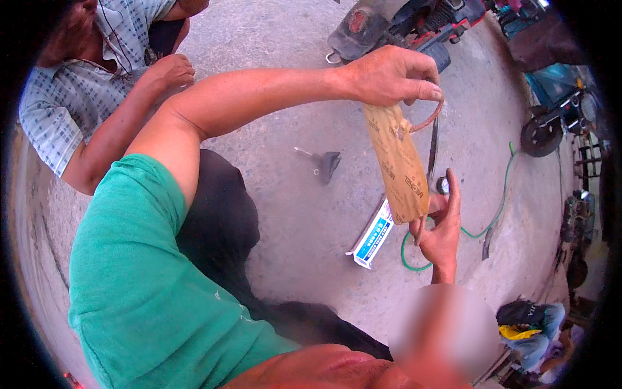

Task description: The person cuts a strip of rubber patch material with scissors, sands a small area of a rubber tube with sandpaper, and then cuts another smaller piece of the patch material.

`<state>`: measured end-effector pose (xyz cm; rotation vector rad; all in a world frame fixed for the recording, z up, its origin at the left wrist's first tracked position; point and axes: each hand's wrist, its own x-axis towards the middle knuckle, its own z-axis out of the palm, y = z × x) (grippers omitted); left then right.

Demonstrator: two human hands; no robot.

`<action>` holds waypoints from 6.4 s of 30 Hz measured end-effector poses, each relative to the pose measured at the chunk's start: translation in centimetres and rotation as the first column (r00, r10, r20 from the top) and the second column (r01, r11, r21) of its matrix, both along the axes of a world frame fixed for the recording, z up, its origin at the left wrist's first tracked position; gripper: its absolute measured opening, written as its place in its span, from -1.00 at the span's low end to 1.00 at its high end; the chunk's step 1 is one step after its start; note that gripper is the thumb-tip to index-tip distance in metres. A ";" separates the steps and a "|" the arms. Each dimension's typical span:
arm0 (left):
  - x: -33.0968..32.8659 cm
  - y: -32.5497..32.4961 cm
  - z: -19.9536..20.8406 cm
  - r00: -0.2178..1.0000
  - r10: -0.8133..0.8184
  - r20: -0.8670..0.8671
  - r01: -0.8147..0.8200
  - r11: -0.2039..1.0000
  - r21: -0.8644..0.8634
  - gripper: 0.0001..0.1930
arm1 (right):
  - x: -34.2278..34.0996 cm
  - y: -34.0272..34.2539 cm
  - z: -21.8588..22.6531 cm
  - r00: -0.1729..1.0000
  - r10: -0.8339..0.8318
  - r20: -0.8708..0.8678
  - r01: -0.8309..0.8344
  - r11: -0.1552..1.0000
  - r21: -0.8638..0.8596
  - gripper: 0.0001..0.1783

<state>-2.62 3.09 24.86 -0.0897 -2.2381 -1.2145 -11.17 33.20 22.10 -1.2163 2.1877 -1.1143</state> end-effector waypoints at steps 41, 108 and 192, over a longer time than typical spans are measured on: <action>-0.4 2.4 -0.2 0.990 -0.114 0.081 0.117 0.993 -0.031 -0.62 | 1.8 -2.4 -0.9 0.999 -0.026 -0.027 0.026 1.000 -0.014 -0.60; 0.1 5.2 -2.4 0.966 -0.206 0.154 0.212 0.977 -0.022 -0.73 | 3.6 -2.8 0.1 0.968 0.144 -0.206 -0.132 0.989 0.071 -0.58; 2.5 3.6 -1.8 0.757 -0.362 0.545 0.286 0.932 0.222 -0.36 | 3.4 -2.3 -3.3 0.942 0.006 -0.334 -0.087 0.970 -0.226 -0.46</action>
